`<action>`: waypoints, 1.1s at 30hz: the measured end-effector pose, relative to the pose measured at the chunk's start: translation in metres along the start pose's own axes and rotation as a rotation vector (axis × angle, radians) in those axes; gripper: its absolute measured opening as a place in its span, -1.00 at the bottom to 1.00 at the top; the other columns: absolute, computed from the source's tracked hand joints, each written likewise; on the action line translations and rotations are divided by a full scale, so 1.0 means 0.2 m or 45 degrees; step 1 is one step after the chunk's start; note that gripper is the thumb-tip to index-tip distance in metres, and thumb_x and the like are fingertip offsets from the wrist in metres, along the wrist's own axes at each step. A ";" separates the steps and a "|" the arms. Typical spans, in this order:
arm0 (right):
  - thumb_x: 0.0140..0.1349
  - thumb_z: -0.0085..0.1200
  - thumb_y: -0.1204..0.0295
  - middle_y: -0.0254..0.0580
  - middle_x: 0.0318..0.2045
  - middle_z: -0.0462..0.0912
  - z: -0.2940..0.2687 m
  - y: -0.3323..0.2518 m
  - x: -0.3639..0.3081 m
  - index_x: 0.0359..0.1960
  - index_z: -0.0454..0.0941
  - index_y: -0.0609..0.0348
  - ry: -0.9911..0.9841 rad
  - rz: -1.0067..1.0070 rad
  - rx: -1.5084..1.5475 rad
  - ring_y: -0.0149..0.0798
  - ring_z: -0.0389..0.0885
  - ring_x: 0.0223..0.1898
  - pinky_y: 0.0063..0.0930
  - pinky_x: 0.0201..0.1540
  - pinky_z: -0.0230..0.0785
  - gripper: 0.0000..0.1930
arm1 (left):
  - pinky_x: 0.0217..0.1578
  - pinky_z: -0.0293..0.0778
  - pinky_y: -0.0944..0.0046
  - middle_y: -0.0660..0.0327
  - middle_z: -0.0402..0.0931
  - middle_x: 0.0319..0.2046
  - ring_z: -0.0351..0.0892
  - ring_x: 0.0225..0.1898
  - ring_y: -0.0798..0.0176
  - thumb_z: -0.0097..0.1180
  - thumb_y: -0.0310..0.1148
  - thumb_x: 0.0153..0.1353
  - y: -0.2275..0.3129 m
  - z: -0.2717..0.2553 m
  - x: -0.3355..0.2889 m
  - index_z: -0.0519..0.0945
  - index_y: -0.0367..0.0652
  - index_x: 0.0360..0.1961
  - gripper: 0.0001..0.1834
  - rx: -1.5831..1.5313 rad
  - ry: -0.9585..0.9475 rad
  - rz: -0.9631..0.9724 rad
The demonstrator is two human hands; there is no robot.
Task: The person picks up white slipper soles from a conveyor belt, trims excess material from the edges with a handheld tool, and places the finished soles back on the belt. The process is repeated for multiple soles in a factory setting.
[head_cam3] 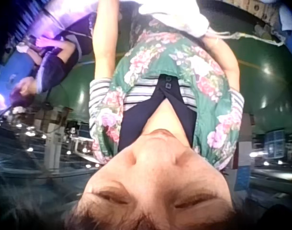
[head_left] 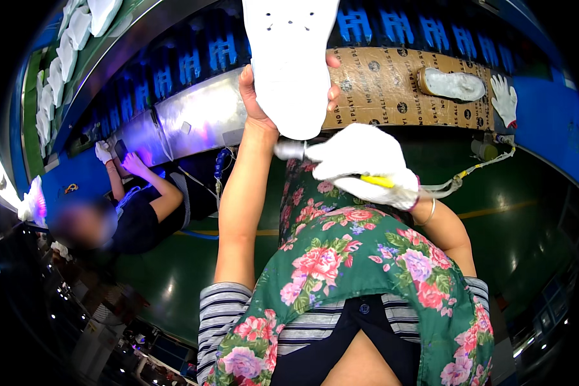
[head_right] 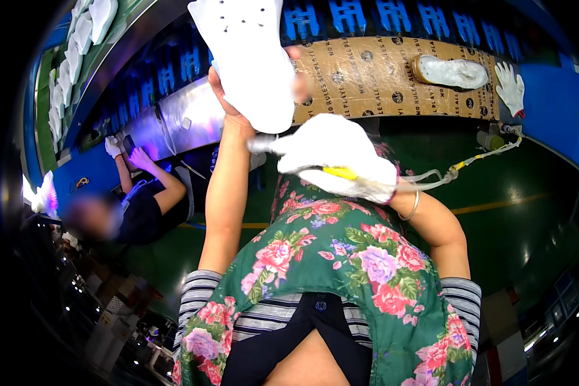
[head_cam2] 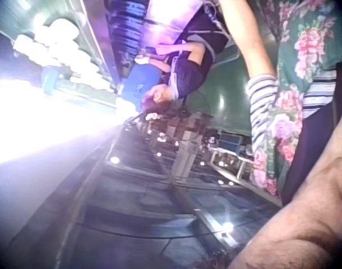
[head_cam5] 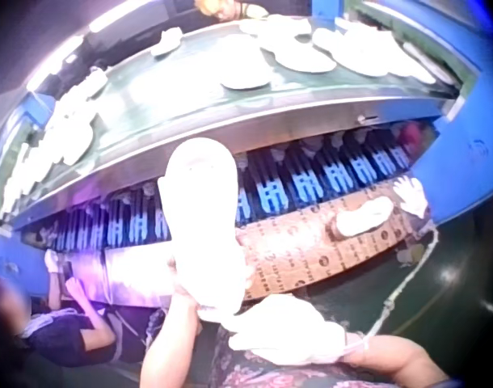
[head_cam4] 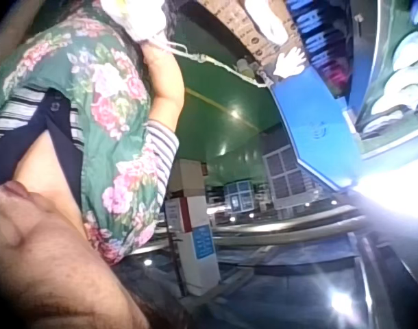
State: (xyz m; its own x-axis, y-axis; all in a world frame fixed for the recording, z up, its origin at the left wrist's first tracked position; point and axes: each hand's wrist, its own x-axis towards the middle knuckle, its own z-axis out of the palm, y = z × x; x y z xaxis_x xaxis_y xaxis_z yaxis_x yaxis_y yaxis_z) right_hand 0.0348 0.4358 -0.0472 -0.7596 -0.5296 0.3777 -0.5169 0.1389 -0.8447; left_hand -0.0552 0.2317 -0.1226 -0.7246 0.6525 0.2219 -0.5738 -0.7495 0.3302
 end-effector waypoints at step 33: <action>0.14 0.33 0.55 -0.16 -0.24 0.78 -0.15 0.06 0.10 -0.22 0.78 0.13 0.128 0.334 0.080 -0.28 0.74 -0.19 -0.46 -0.08 0.57 -0.84 | 0.04 0.58 -0.23 -0.31 0.44 0.20 0.60 0.07 -0.33 -0.24 0.38 0.34 -0.04 0.14 -0.12 0.18 -0.28 0.46 -0.02 0.001 0.726 0.004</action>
State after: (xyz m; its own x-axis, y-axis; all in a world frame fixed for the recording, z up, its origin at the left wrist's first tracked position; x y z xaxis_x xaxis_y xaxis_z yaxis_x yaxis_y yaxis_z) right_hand 0.0015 0.4521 -0.0381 -0.9011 -0.3963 0.1760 -0.2744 0.2068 -0.9391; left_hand -0.0234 0.2255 -0.1044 -0.8180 0.4863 -0.3072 -0.5710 -0.7513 0.3311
